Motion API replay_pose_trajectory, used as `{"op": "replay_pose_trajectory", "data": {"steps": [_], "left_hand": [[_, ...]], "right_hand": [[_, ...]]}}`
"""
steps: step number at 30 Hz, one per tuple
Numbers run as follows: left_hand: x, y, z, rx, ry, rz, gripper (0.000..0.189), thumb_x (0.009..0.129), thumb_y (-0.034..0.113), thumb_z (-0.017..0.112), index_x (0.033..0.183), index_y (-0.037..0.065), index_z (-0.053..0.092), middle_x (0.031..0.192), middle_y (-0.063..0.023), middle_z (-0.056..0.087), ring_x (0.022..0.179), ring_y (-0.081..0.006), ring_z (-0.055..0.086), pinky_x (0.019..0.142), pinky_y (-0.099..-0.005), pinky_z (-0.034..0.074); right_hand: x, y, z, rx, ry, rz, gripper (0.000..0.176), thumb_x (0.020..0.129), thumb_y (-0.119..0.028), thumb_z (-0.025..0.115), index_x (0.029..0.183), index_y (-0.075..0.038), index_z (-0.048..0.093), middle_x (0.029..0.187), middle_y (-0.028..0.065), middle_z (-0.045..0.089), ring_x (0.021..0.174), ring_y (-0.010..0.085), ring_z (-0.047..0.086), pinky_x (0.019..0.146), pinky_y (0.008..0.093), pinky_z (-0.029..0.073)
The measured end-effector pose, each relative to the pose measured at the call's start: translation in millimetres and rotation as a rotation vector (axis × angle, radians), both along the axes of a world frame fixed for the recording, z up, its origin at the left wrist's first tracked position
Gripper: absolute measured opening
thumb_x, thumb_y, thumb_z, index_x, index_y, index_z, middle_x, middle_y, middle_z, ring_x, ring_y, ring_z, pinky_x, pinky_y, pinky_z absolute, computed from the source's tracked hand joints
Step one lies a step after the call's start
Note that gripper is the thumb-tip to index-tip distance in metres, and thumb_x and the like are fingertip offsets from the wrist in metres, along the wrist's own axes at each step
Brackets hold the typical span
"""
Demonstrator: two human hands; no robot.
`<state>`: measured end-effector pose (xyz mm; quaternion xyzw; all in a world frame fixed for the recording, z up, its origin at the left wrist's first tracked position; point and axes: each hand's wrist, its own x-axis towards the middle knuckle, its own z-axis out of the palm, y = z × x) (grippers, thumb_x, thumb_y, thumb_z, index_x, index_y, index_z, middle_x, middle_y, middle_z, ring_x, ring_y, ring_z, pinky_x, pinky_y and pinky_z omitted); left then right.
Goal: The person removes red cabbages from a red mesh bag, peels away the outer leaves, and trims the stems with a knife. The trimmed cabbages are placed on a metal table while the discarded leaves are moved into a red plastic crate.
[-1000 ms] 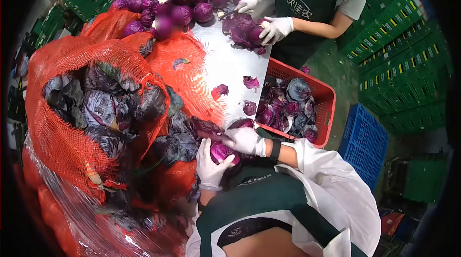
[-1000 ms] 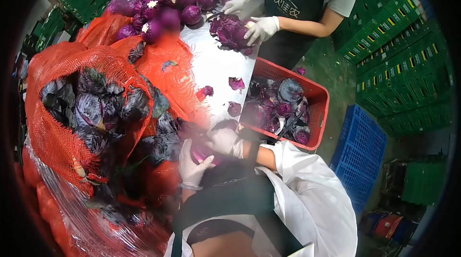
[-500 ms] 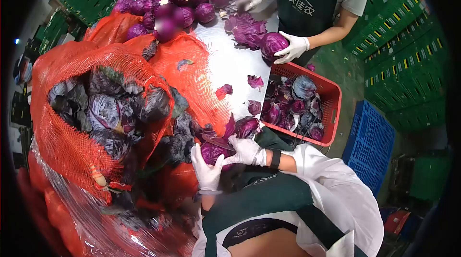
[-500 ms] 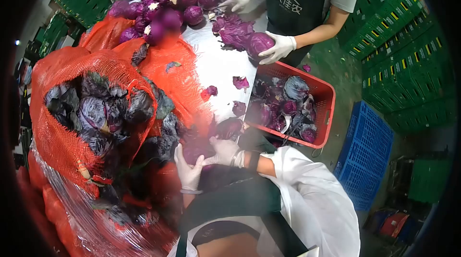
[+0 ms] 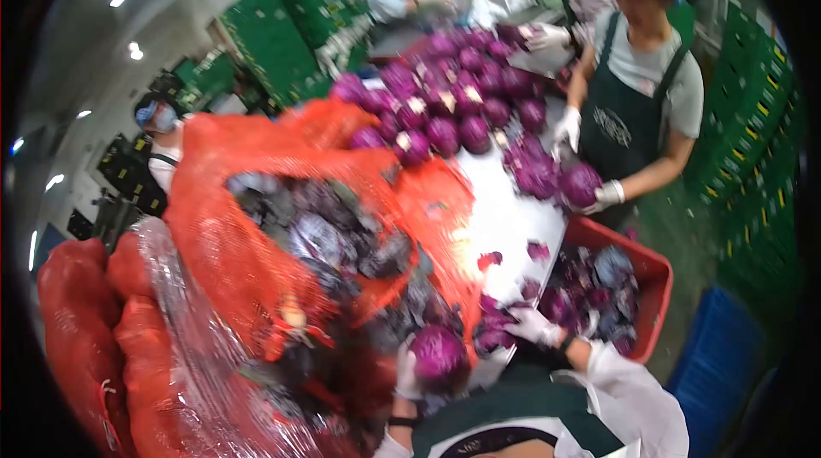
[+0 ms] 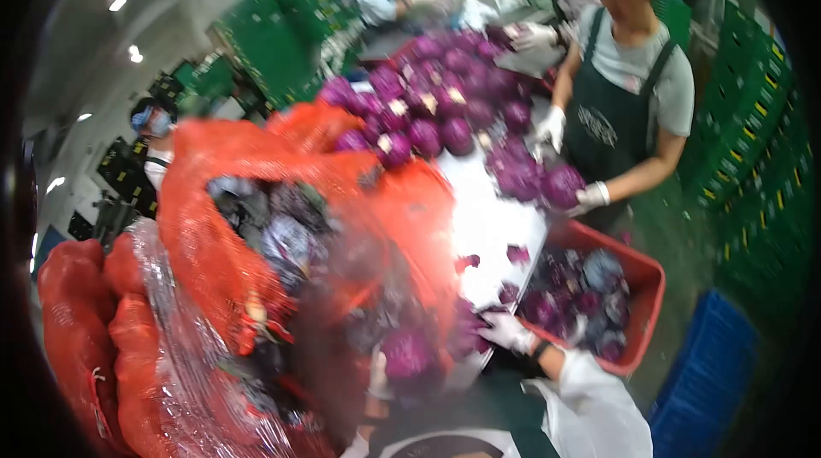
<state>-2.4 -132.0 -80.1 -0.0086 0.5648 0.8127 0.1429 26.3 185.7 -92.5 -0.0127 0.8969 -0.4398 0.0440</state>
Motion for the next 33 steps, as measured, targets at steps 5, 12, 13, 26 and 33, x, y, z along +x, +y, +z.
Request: {"op": "replay_pose_trajectory", "data": {"steps": [5, 12, 13, 26, 33], "left_hand": [[0, 2, 10, 0.519, -0.426, -0.105, 0.059, 0.091, 0.046, 0.049, 0.129, 0.002, 0.043, 0.122, -0.0103, 0.053, 0.112, -0.0228, 0.052, 0.098, -0.0408, 0.042], [-16, 45, 61, -0.485, 0.345, -0.064, 0.067, 0.074, 0.036, 0.075, 0.123, -0.001, 0.049, 0.121, -0.0155, 0.054, 0.111, -0.0222, 0.052, 0.096, -0.0338, 0.041], [-19, 47, 76, -0.701, 0.509, -0.147, 0.076, 0.068, 0.042, 0.078, 0.123, -0.002, 0.049, 0.123, -0.0186, 0.053, 0.116, -0.0266, 0.050, 0.098, -0.0370, 0.040], [-2, 39, 16, -0.785, 0.429, -0.121, 0.095, 0.068, 0.031, 0.080, 0.138, -0.003, 0.026, 0.136, -0.0227, 0.035, 0.128, -0.0319, 0.034, 0.104, -0.0404, 0.033], [11, 42, -18, -0.504, 0.268, -0.083, 0.118, 0.056, 0.032, 0.088, 0.139, -0.007, 0.014, 0.139, -0.0251, 0.025, 0.129, -0.0337, 0.030, 0.106, -0.0401, 0.029]], "right_hand": [[-20, 60, 57, 0.260, -0.038, -0.104, 0.037, 0.083, -0.034, 0.063, 0.103, -0.003, 0.057, 0.087, 0.0177, 0.064, 0.084, 0.0319, 0.063, 0.073, 0.0382, 0.049], [-162, 3, 279, 0.334, 0.825, 0.169, 0.028, 0.092, -0.020, 0.053, 0.114, -0.003, 0.052, 0.086, 0.0145, 0.063, 0.071, 0.0262, 0.064, 0.065, 0.0337, 0.050], [-160, -21, 322, 0.034, 0.725, 0.205, 0.030, 0.091, -0.024, 0.050, 0.113, -0.005, 0.053, 0.096, 0.0183, 0.062, 0.087, 0.0370, 0.060, 0.073, 0.0407, 0.048], [-79, -47, 62, 0.036, 0.056, 0.426, 0.064, 0.084, -0.049, 0.058, 0.125, -0.001, 0.048, 0.095, 0.0210, 0.063, 0.074, 0.0271, 0.065, 0.067, 0.0365, 0.051], [-51, -48, 74, 0.050, 0.000, 0.402, 0.071, 0.085, -0.052, 0.056, 0.133, -0.002, 0.042, 0.099, 0.0261, 0.059, 0.086, 0.0373, 0.059, 0.078, 0.0381, 0.048]]}}
